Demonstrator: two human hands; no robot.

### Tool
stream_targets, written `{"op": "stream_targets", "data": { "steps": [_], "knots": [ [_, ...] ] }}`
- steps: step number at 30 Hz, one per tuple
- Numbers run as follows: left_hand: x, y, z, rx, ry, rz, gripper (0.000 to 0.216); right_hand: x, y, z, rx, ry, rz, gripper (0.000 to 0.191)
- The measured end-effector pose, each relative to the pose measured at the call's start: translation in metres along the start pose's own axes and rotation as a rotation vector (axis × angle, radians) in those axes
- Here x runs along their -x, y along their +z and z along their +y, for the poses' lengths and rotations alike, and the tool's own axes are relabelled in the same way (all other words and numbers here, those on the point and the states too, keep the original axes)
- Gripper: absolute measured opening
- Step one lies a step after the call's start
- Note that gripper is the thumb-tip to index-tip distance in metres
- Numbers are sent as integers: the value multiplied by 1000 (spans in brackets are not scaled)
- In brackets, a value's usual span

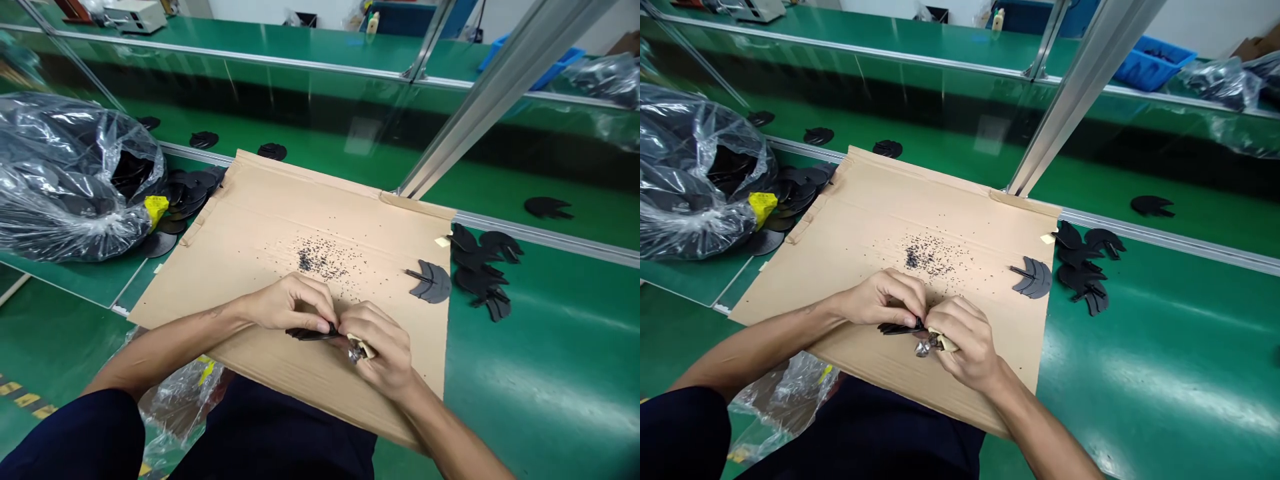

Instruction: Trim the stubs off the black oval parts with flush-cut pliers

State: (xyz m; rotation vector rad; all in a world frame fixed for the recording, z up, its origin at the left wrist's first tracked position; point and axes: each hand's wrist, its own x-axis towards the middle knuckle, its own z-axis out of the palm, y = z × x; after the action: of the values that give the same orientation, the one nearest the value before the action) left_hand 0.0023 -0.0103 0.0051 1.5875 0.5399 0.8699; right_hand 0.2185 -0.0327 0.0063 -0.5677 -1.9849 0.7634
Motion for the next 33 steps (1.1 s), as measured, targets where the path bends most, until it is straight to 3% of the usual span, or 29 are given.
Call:
{"op": "stream_targets", "data": {
  "steps": [6, 9, 14, 16, 19, 23, 27, 33],
  "knots": [
    [-4, 7, -6, 249, -126, 122, 54, -2, -3, -1, 75, 133, 211, 15],
    [-5, 8, -9, 248, -136, 175, 50, -5, -5, -3, 82, 265, 275, 8],
    [-3, 0, -10, 304, -263, 303, 32, -9, -11, 2, -161, 524, 272, 21],
    [-2, -3, -7, 341, -290, 261, 32, -10, -12, 7, -351, 603, 295, 28],
    [-2, 3, -1, 301, -276, 9, 27, -10, -10, 11, -588, 648, 331, 29],
    [0, 25, 0, 206, -201, -256, 31, -5, 1, 10, -606, 622, 328, 37],
    [3, 37, -4, 129, -154, -287, 37, 5, 7, 5, -383, 526, 265, 47],
    [3, 31, 0, 144, -130, -177, 29, 4, -2, 1, -208, 418, 124, 54]
  ]
}}
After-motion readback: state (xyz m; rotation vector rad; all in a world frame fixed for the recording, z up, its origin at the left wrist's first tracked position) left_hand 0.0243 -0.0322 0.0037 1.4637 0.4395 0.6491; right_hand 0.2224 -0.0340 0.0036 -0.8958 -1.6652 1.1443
